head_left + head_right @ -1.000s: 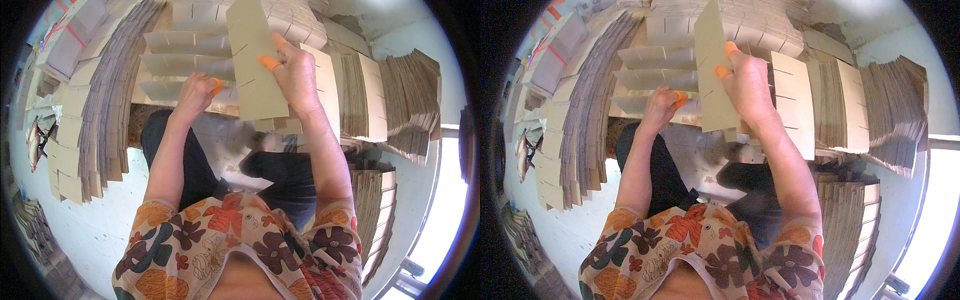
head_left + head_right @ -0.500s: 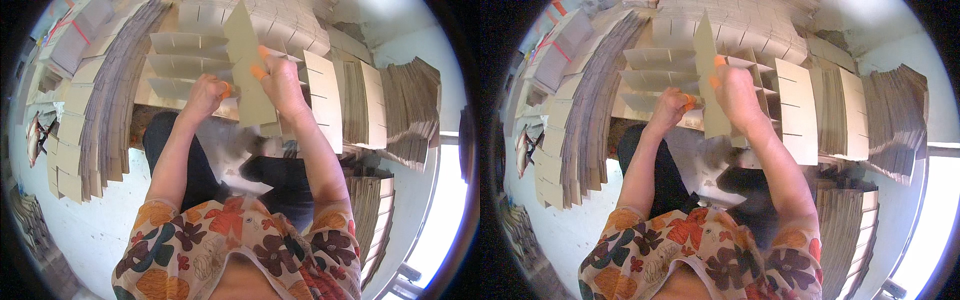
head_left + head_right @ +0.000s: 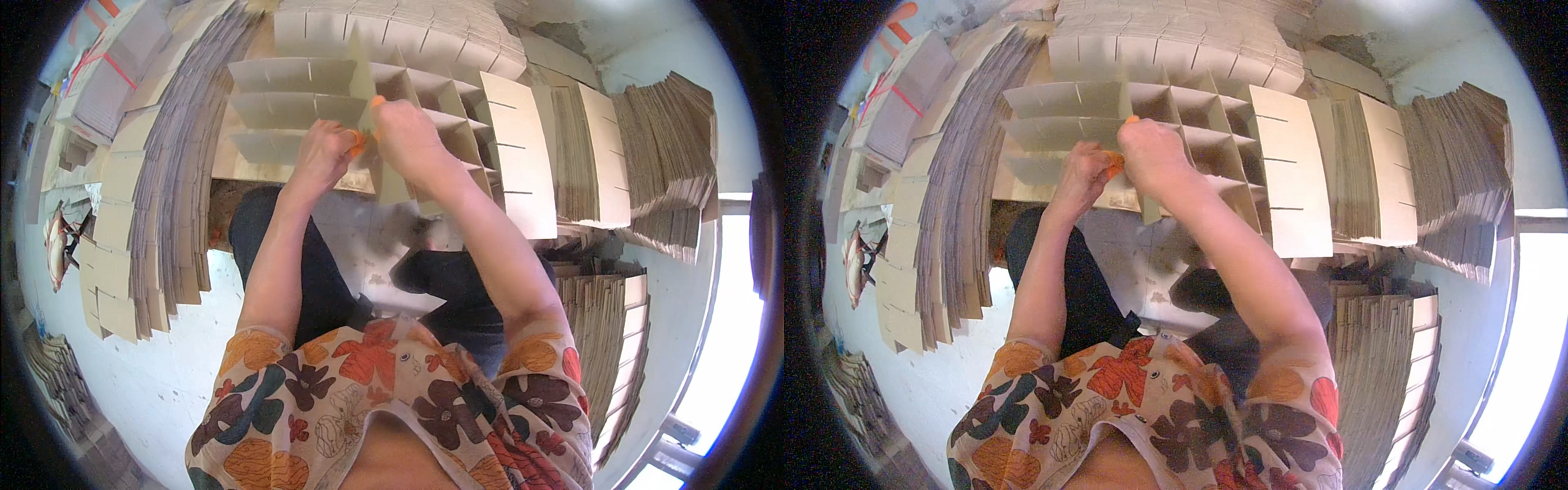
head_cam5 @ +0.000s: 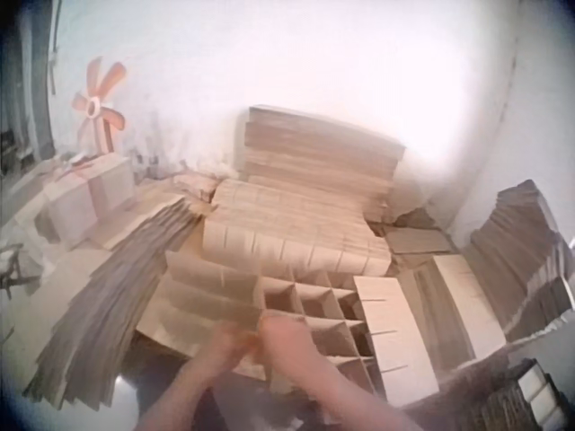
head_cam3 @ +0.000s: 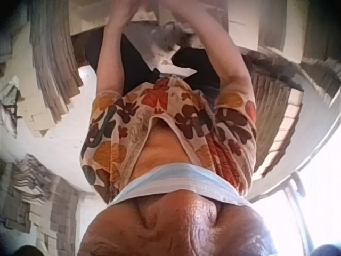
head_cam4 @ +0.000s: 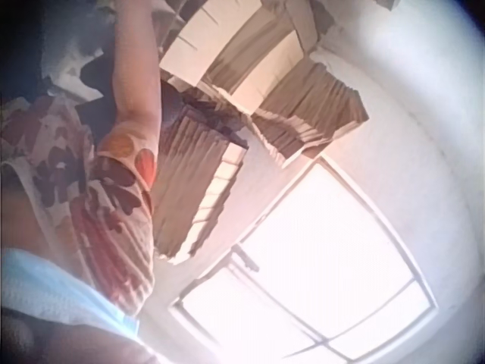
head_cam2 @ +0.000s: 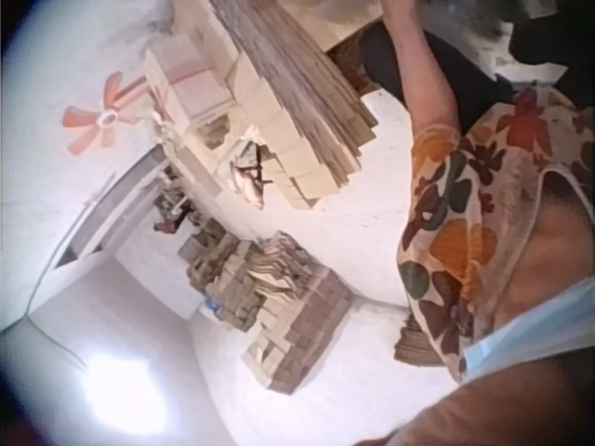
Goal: The person folds pre-scored cardboard sheets into compartmentalized dividers by hand. They repeatedly pick up flat sheets, fold along creases, and place the finished dividers into a growing stack.
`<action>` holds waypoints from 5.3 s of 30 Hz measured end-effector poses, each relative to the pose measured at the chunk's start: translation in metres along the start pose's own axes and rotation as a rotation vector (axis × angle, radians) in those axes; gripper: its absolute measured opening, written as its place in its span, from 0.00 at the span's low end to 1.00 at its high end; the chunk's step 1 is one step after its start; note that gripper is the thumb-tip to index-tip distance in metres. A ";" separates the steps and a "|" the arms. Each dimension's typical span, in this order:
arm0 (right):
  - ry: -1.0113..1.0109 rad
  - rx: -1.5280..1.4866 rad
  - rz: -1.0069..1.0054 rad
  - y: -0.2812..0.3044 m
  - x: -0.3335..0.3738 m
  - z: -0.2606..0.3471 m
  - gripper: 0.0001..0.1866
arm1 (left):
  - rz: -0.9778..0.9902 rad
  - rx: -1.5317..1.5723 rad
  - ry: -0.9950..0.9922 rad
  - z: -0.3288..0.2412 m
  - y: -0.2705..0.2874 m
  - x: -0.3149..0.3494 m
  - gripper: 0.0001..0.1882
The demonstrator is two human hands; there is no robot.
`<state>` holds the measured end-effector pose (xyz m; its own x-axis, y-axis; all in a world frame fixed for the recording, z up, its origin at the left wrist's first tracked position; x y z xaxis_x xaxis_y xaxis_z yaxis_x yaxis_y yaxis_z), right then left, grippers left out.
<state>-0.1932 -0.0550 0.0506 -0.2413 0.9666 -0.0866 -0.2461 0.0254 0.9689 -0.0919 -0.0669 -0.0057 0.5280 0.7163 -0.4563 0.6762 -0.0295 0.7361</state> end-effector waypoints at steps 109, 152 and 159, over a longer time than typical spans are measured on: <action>0.046 -0.236 0.136 -0.058 0.002 0.062 0.14 | -0.186 -0.009 0.046 0.047 0.048 0.027 0.11; -0.575 -0.652 -0.706 0.167 0.173 -0.173 0.22 | -0.317 0.026 0.385 0.101 0.089 0.069 0.22; -0.139 -0.667 -0.548 0.126 0.051 -0.021 0.25 | -0.556 0.603 0.441 0.152 0.068 0.083 0.15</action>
<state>-0.2563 -0.0075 0.1630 0.1777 0.8856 -0.4291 -0.8024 0.3828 0.4578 0.0758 -0.1159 -0.0697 -0.1115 0.9326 -0.3432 0.9912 0.1289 0.0283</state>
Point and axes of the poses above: each hand's wrist, its own x-axis away from the middle knuckle, its own y-axis out of the back of the hand, z = x × y, the point moved 7 cm from there along -x, towards the middle knuckle, and after that the axes turned 4 degrees about y, right-handed, at the moved point
